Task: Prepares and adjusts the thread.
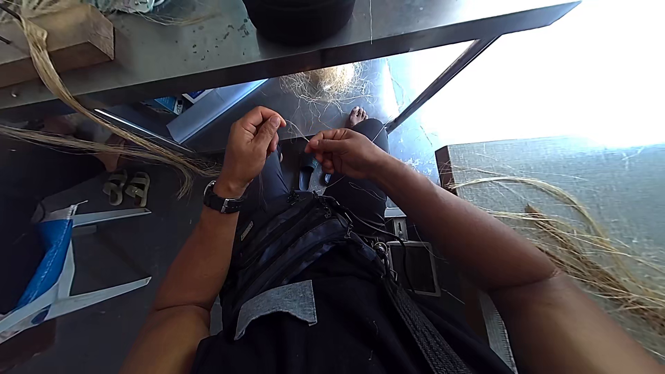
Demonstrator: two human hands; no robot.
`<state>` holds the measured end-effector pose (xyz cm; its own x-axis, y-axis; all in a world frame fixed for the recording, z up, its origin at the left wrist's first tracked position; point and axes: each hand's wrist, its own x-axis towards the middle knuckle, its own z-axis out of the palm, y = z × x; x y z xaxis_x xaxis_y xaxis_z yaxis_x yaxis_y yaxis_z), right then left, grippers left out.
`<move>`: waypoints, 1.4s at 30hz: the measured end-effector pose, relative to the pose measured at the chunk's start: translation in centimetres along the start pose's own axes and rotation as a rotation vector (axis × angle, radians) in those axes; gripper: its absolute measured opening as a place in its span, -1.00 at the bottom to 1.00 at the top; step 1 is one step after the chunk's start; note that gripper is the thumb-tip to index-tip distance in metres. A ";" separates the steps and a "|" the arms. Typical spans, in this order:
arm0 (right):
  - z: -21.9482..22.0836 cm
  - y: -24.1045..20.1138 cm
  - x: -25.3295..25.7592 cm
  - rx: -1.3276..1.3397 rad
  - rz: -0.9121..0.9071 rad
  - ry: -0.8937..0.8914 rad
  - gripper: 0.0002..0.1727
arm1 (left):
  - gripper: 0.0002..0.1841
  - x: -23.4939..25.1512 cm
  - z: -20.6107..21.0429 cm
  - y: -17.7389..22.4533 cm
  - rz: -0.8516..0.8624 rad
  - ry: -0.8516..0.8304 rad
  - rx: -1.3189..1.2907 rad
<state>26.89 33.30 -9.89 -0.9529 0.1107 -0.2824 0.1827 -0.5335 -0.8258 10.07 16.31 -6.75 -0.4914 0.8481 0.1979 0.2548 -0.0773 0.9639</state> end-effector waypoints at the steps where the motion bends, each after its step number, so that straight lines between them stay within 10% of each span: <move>1: -0.1 0.0 0.1 0.008 -0.035 0.029 -0.75 | -0.79 -0.1 -0.2 0.1 0.013 -0.034 0.015; 9: -1.3 -0.7 0.5 -0.007 -0.269 0.153 -0.77 | -0.79 -2.4 -3.1 -0.2 -0.049 -0.325 0.165; 23: -2.5 -1.9 0.3 -0.831 -0.420 0.306 -0.81 | -0.76 -10.0 -14.6 -1.4 -0.453 -0.203 0.993; 32: 0.2 -0.3 -0.7 -1.173 -0.667 0.162 -0.83 | -0.40 -2.0 -2.3 1.8 0.231 -0.173 0.503; 42: -0.4 -0.6 -0.3 -1.018 -0.739 0.294 -0.78 | -0.72 0.1 1.1 0.0 0.119 -0.258 0.410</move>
<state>27.12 33.93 -9.46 -0.8413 0.3528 0.4097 -0.1371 0.5939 -0.7928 10.96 17.00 -6.95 -0.2300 0.9521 0.2015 0.6285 -0.0128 0.7777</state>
